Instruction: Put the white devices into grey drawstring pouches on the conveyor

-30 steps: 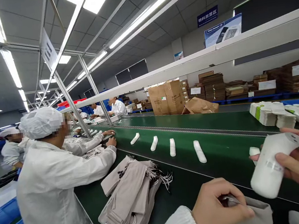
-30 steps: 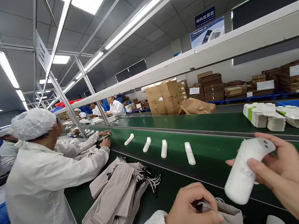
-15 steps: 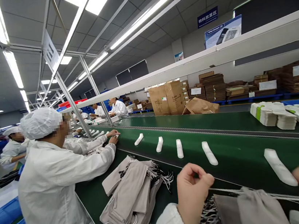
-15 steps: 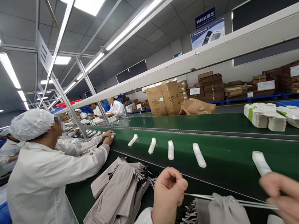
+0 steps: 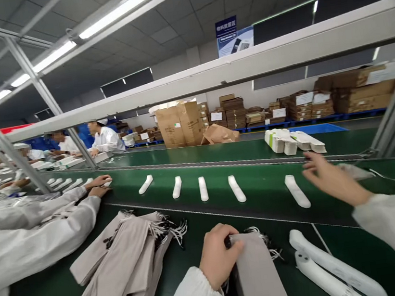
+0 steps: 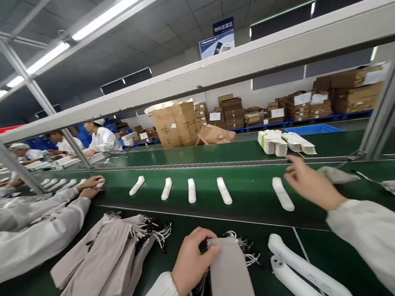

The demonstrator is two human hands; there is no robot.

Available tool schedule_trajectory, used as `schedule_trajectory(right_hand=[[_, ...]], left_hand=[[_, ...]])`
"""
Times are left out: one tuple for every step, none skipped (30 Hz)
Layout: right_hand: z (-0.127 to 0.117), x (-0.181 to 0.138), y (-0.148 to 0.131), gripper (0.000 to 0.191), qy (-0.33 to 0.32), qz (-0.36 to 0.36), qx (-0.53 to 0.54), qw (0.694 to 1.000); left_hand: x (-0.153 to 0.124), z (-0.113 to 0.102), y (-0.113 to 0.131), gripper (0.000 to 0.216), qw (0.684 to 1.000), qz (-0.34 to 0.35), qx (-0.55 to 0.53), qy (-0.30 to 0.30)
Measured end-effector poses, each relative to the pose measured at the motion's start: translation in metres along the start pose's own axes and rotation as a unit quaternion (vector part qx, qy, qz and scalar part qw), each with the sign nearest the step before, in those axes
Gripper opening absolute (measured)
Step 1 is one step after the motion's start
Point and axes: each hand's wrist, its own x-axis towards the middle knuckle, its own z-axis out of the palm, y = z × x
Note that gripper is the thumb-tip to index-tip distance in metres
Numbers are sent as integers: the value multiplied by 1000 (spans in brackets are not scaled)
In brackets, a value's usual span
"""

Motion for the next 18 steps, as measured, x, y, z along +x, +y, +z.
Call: schedule_trajectory(right_hand=[[18,7,5,60,-59,15,-33,998],[35,11,10,58,-95,30,-52,994],[51,14,13,53,-122,43,-68,989],[66,15,16,48,-136,53,-78,986],[78,16,18,44,-139,58,-82,985],[87,17,20,42,-139,57,-86,985],[94,19,22,44,-136,51,-89,985],[98,21,24,48,-131,42,-93,986],[101,24,25,54,-127,30,-90,987],[101,27,24,59,-116,18,-73,990],[100,30,20,63,-102,4,-34,994],[96,32,13,66,-84,-9,28,996],[90,31,2,68,-67,-18,111,991],[82,27,-11,71,-57,-26,208,976],[73,20,-27,73,-52,-29,302,951],[63,11,-45,75,-57,-27,376,924],[53,0,-62,78,-66,-33,423,903],[45,-11,-78,77,-54,-46,429,901]], left_hand=[[0,-1,1,14,1000,3,-2,2],[0,-1,2,15,1000,7,-1,6],[-1,0,3,16,1000,11,4,13],[-2,1,4,17,1000,15,13,23],[-3,3,4,17,999,22,24,38],[-5,4,4,17,997,34,37,55],[-6,5,5,16,995,52,51,70],[-8,6,5,15,992,76,63,82],[-9,6,6,16,988,103,71,89],[-11,5,8,16,985,130,73,89],[-12,4,10,17,983,150,66,85],[-13,2,13,16,983,160,46,76],[-15,0,16,15,985,158,13,66],[-16,-2,21,12,987,146,-32,55],[-17,-3,27,10,987,127,-83,44],[-18,-4,33,7,984,108,-136,36],[-18,-4,39,5,978,94,-186,30],[-18,-3,45,9,969,87,-230,24]])
